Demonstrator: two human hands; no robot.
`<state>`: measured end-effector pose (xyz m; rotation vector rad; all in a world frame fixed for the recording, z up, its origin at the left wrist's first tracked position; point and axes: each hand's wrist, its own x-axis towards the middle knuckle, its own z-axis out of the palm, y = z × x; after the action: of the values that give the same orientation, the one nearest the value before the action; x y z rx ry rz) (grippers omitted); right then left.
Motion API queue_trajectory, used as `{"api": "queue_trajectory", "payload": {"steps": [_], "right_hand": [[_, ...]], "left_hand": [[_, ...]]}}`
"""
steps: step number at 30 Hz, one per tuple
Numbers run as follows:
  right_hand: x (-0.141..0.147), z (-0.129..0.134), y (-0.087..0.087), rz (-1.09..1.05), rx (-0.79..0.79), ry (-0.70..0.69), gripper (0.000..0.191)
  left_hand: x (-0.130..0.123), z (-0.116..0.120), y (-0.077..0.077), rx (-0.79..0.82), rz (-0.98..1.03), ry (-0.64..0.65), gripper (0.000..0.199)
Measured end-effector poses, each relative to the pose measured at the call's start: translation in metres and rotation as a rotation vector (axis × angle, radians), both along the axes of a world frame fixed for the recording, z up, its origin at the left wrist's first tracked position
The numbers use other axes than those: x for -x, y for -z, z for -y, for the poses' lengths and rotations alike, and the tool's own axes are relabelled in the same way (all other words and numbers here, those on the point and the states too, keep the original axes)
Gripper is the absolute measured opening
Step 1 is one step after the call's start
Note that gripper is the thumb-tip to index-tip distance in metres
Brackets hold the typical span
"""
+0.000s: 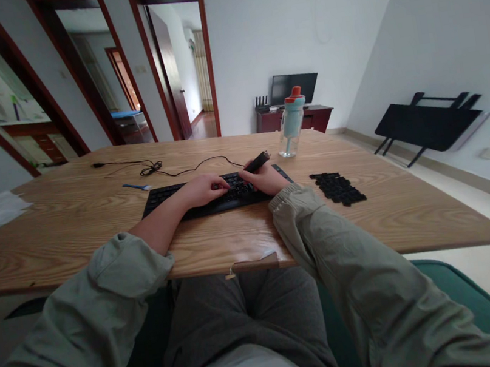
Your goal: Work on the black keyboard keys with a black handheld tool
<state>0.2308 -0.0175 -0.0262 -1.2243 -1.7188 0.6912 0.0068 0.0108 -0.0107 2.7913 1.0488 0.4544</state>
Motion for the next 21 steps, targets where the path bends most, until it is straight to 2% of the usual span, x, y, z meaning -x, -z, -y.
{"api": "queue_trajectory", "payload": {"steps": [7, 13, 17, 21], "right_hand": [[0.0, 0.009, -0.004, 0.242, -0.171, 0.029, 0.026], [0.004, 0.026, -0.002, 0.363, -0.301, 0.004, 0.021], [0.006, 0.038, 0.001, 0.421, -0.309, -0.068, 0.019], [0.006, 0.046, 0.001, 0.504, -0.295, -0.049, 0.018]], "left_hand": [[0.0, 0.001, -0.001, -0.005, -0.018, 0.017, 0.029], [-0.001, 0.003, -0.002, -0.002, -0.022, 0.042, 0.029], [-0.001, 0.002, -0.001, -0.001, -0.024, 0.053, 0.028], [0.0, 0.001, 0.0, 0.014, -0.019, 0.028, 0.028]]}}
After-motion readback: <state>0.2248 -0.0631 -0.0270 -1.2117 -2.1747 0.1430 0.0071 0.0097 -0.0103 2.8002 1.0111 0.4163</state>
